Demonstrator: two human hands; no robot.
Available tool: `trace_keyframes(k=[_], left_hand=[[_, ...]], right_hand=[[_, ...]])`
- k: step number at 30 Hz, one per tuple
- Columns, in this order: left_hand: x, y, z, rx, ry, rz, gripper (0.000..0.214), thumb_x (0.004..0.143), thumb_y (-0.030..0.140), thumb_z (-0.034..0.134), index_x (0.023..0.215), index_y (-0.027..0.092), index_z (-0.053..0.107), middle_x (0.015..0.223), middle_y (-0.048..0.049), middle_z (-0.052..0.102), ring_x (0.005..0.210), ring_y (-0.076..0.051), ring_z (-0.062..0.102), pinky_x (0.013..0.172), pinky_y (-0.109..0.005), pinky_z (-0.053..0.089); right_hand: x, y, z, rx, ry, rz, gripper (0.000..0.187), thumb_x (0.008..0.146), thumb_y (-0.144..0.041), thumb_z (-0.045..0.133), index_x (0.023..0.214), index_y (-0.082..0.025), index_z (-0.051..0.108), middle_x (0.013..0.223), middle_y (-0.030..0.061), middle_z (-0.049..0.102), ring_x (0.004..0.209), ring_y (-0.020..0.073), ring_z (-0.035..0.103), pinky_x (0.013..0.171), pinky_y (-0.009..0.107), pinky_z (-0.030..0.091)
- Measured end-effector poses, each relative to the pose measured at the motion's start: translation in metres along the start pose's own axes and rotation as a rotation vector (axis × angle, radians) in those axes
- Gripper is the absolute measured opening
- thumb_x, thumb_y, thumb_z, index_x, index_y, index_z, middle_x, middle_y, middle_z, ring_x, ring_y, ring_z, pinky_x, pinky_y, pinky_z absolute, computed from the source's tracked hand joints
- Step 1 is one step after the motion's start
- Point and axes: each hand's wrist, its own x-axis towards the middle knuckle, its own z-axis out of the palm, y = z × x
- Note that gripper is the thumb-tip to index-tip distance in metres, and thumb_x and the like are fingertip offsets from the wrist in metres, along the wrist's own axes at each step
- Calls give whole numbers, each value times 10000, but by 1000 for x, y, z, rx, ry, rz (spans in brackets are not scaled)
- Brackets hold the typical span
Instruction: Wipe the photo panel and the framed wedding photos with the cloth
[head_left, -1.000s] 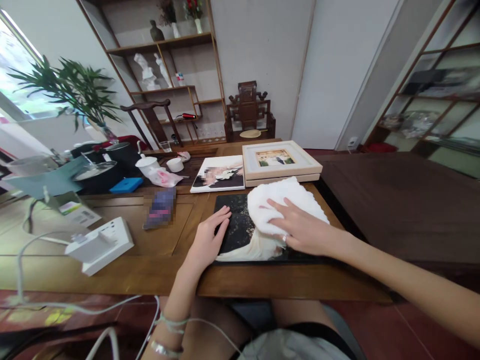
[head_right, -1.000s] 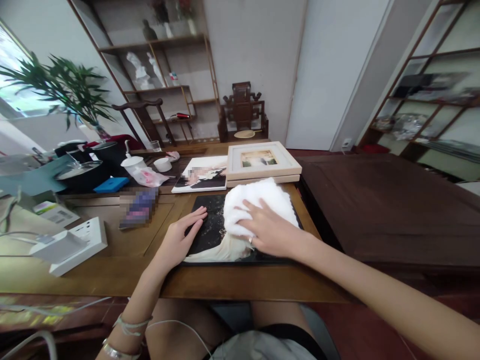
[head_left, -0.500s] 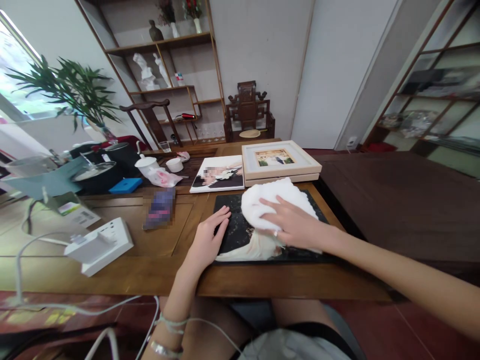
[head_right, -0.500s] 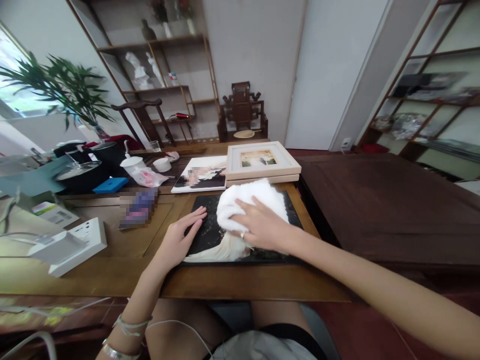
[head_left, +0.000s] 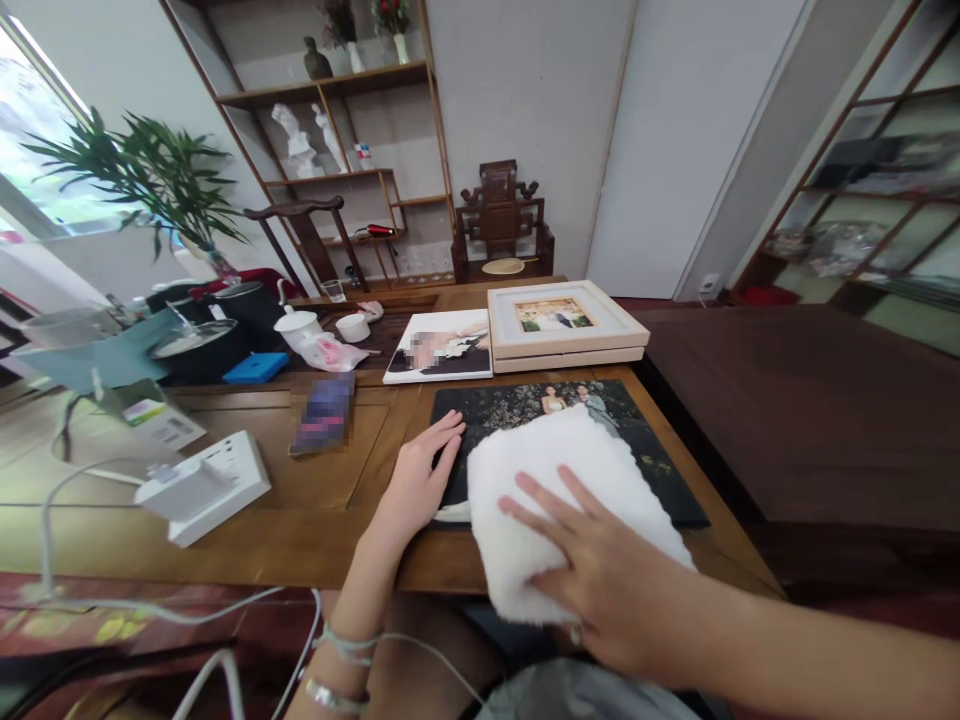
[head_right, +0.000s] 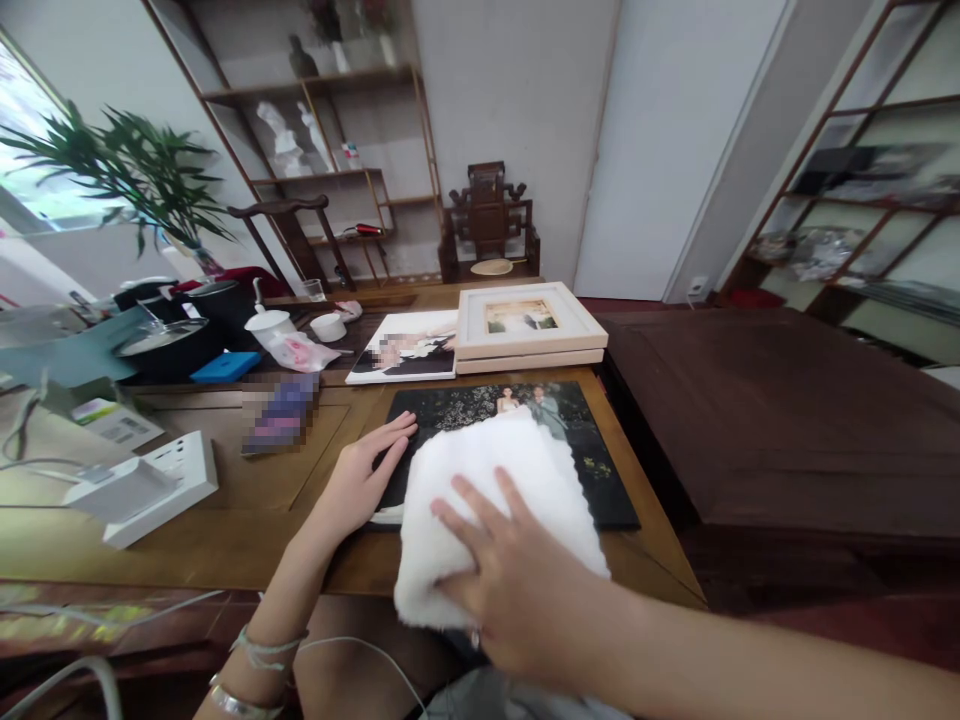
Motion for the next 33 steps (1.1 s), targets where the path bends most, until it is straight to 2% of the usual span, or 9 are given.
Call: trace_keyframes(k=[4, 7, 11, 15, 19, 23, 27, 30, 33], left_hand=[[0, 0, 0, 3, 0, -3, 341, 911, 274, 424, 1093, 121, 668, 1252, -119, 611, 1208, -225, 540, 1059, -416, 393], [0, 1, 0, -4, 5, 4, 345, 909, 283, 428, 1082, 116, 675, 1241, -124, 617, 1197, -233, 549, 1052, -413, 403], [0, 1, 0, -17, 24, 10, 329, 908, 270, 430, 1073, 136, 681, 1226, -113, 629, 1189, -227, 556, 1046, -408, 411], [0, 1, 0, -16, 26, 6, 321, 905, 270, 435, 1062, 147, 686, 1229, -105, 628, 1184, -228, 560, 1043, -416, 413], [0, 1, 0, -21, 22, 2, 332, 905, 272, 433, 1078, 130, 679, 1228, -114, 628, 1198, -228, 548, 1049, -403, 407], [0, 0, 0, -12, 10, 5, 327, 909, 276, 427, 1074, 154, 681, 1233, -101, 627, 1197, -225, 550, 1050, -417, 404], [0, -1, 1, 2, 14, -4, 327, 909, 278, 427, 1071, 153, 682, 1238, -100, 624, 1197, -223, 550, 1052, -415, 402], [0, -1, 1, -2, 18, -5, 325, 908, 275, 431, 1075, 150, 680, 1241, -101, 622, 1198, -223, 549, 1053, -415, 401], [0, -1, 1, -16, 18, -7, 326, 907, 276, 432, 1073, 148, 681, 1231, -100, 628, 1193, -222, 554, 1051, -407, 405]], right_hand=[[1, 0, -1, 32, 11, -42, 344, 747, -228, 575, 1080, -189, 649, 1480, 158, 313, 1382, 361, 144, 1059, 663, 82], [22, 25, -10, 3, 53, 10, 430, 758, -146, 513, 1180, -155, 593, 1438, 172, 389, 1377, 315, 208, 1068, 615, 161], [61, 65, -21, -90, 99, 91, 424, 814, -131, 466, 1231, -115, 546, 1307, 214, 522, 1350, 307, 285, 1042, 589, 233], [85, 87, -25, -115, 128, 118, 398, 848, -145, 449, 1235, -116, 538, 1289, 223, 532, 1338, 309, 307, 1022, 582, 262], [74, 72, -22, -109, 110, 92, 415, 823, -122, 460, 1228, -125, 552, 1323, 204, 509, 1342, 324, 290, 1027, 593, 250], [38, 28, -13, -68, 45, 62, 382, 810, -174, 508, 1179, -147, 600, 1436, 199, 379, 1366, 374, 200, 1027, 659, 184], [8, -8, -4, -5, -2, -2, 306, 779, -285, 595, 1062, -195, 665, 1463, 186, 330, 1368, 403, 155, 1038, 679, 117], [7, -8, -6, 27, -5, -18, 351, 773, -281, 590, 1112, -206, 642, 1449, 170, 368, 1366, 374, 201, 1054, 649, 145], [26, 15, -14, 13, 41, 43, 408, 797, -205, 526, 1199, -174, 588, 1382, 179, 462, 1342, 332, 293, 1054, 596, 219]])
